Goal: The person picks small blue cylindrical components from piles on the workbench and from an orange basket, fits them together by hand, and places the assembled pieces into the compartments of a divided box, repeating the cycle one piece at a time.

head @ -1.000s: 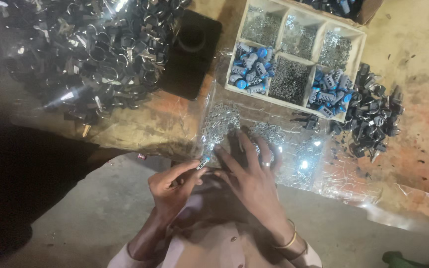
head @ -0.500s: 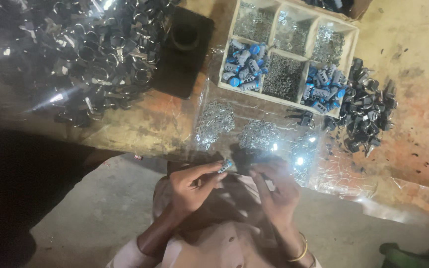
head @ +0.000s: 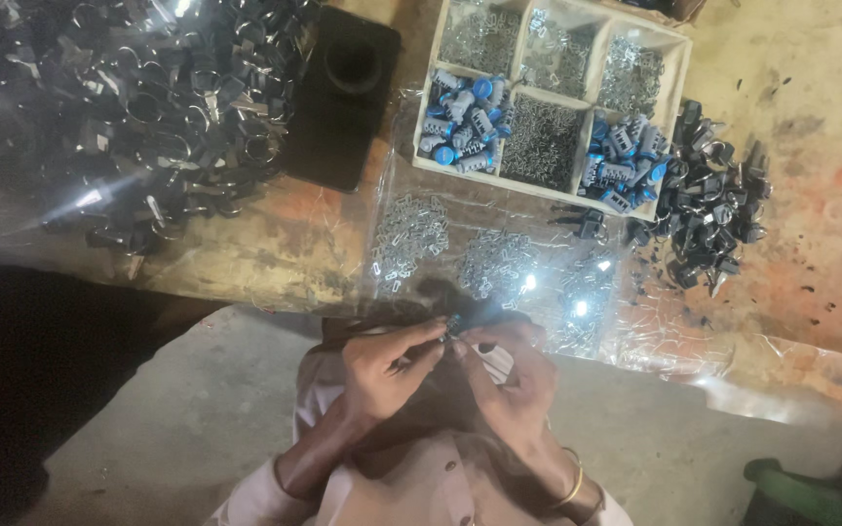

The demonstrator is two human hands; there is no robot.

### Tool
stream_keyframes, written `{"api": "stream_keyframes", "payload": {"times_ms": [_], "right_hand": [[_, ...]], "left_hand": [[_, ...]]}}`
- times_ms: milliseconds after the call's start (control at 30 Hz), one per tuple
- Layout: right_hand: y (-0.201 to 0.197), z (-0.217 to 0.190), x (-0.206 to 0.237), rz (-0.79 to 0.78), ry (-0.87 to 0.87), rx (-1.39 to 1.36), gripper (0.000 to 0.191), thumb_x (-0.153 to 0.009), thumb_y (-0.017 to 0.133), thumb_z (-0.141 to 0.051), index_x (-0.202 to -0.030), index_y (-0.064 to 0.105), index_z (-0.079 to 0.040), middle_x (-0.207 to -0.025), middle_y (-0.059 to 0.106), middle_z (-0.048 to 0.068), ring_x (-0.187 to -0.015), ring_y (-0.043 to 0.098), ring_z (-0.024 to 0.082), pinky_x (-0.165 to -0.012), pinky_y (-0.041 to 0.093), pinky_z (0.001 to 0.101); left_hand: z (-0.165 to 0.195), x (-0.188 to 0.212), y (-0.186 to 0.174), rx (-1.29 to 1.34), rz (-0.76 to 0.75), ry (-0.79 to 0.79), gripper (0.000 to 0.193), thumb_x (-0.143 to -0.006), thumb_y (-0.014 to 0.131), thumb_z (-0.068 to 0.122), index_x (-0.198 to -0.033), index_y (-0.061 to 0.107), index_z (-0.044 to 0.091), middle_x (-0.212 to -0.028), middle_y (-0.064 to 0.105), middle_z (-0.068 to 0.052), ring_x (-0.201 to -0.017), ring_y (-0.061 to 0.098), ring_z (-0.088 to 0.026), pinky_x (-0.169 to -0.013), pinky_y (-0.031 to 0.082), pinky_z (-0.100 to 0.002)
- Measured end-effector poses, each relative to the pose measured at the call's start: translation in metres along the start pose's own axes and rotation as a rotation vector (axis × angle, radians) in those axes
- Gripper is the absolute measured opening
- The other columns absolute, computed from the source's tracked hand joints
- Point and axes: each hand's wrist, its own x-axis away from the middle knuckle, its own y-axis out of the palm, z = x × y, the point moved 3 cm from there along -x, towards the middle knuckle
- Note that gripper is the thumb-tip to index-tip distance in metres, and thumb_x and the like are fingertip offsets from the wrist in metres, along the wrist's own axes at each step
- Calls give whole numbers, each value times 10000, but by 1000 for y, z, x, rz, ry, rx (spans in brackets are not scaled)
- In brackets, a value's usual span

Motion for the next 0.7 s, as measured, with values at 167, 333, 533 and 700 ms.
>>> {"api": "stream_keyframes", "payload": {"times_ms": [167, 333, 533, 700], "right_hand": [[1, 10, 5, 16, 74, -90, 208, -837, 813, -3, -1024, 729, -40, -958, 744, 44, -827, 690, 99, -711, 565, 234], [-10, 13, 9, 40, -19, -175, 231, -845, 817, 14, -1037, 695, -28, -1010, 749, 41, -899, 684, 114, -782, 554, 250], [-13, 15, 11, 28, -32, -55, 214, -818, 837, 5, -995, 725, -35, -967, 764, 39, -885, 678, 117, -776, 543, 254], [-33, 18, 12, -152, -74, 234, 263, -828, 833, -48, -1063, 806, -162, -1017, 741, 9, -909, 684, 135, -743, 535, 253]], "left_hand": [[5, 1, 3, -56, -4, 130, 310, -836, 816, -2, -1134, 738, 30, -1139, 768, -119, -992, 798, -236, -794, 657, -297], [6, 2, 7, -52, -53, 140, 327, -810, 830, 9, -1124, 743, 35, -1108, 782, -120, -913, 804, -231, -722, 633, -298], [9, 0, 10, -82, -61, 183, 305, -809, 829, 0, -1101, 746, 20, -1093, 784, -131, -828, 794, -214, -664, 618, -296], [15, -1, 16, -119, -60, 275, 265, -835, 852, 34, -1079, 749, 22, -1070, 787, -117, -815, 793, -192, -656, 619, -285]]}}
